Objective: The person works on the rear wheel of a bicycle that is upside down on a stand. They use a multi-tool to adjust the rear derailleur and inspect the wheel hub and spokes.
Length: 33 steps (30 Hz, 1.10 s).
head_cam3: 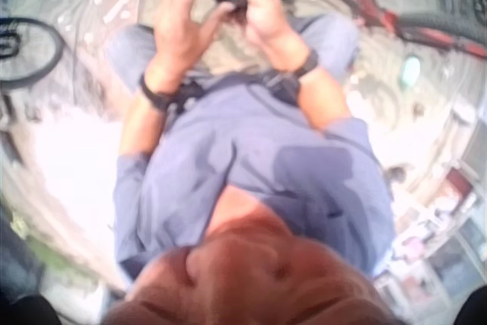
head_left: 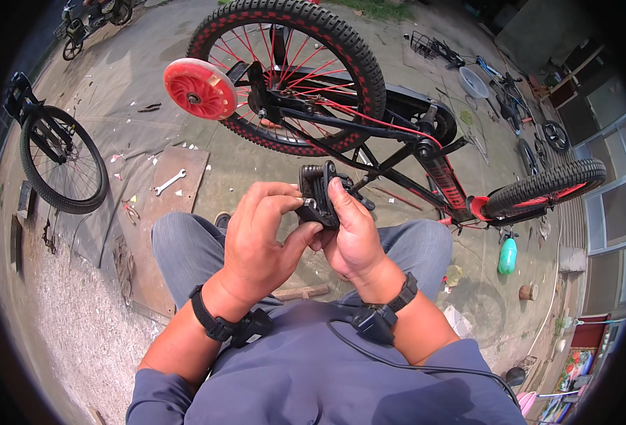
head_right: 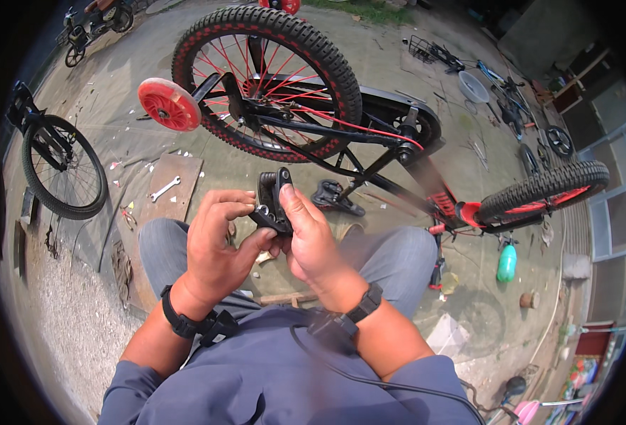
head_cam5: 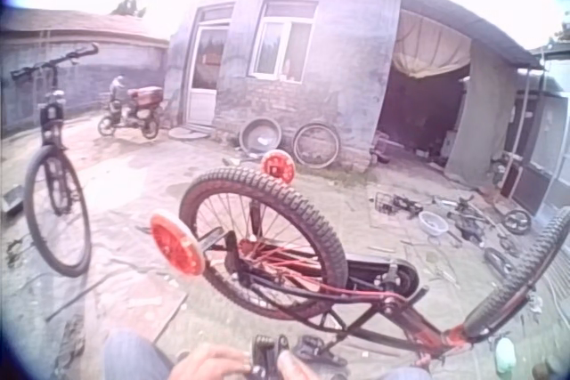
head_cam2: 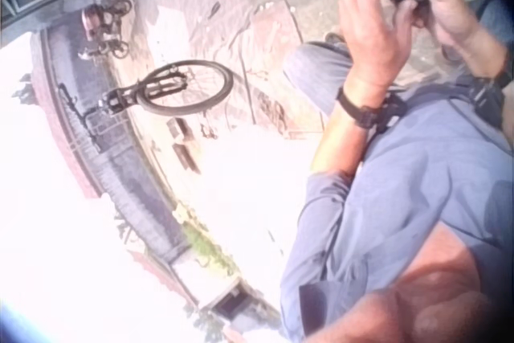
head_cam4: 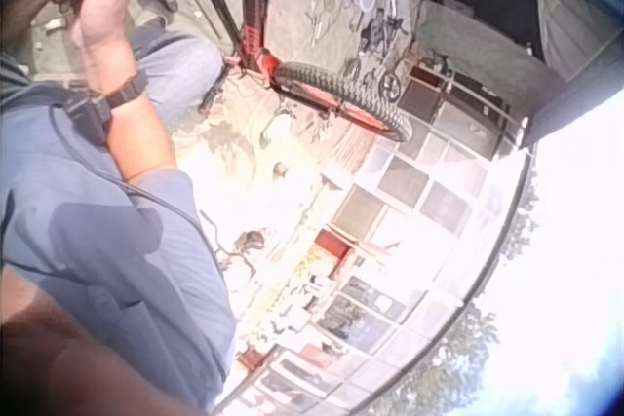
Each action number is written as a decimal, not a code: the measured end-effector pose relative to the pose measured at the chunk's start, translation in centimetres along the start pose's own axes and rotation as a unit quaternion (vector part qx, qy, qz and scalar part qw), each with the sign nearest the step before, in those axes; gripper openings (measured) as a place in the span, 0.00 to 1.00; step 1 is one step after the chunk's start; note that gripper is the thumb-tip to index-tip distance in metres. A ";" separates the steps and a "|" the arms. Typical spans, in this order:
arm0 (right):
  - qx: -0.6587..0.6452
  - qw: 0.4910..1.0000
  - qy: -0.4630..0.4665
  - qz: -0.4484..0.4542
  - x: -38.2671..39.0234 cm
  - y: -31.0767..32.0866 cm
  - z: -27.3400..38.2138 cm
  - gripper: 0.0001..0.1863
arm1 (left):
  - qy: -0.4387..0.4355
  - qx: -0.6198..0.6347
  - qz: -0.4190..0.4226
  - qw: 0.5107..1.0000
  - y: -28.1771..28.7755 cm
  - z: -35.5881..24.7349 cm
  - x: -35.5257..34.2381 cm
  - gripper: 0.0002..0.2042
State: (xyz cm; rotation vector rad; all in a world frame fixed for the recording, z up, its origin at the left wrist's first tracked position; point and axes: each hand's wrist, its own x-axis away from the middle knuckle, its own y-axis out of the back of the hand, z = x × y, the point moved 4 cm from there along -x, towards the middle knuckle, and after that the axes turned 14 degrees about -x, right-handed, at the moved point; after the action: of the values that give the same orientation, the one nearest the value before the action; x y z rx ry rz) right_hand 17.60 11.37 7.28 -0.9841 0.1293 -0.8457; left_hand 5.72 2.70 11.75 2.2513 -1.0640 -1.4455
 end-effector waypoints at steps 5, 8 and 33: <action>-0.018 0.999 -0.001 0.051 -0.3 0.7 0.2 0.26 | -0.006 -0.001 -0.016 1.000 0.1 -0.3 0.5 0.25; -0.039 0.998 0.017 0.040 -1.0 0.9 0.5 0.28 | -0.049 -0.003 -0.026 0.998 0.2 -0.9 1.0 0.24; 0.131 0.979 0.125 0.090 -0.6 -0.7 2.6 0.28 | 0.202 0.237 0.190 0.931 -1.5 -0.1 3.4 0.15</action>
State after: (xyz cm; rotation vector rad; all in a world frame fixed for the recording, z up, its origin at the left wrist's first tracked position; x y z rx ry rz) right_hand 17.95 13.35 9.18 -0.6077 0.3094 -0.7932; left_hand 7.24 1.35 8.60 2.3073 -1.7081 -0.5733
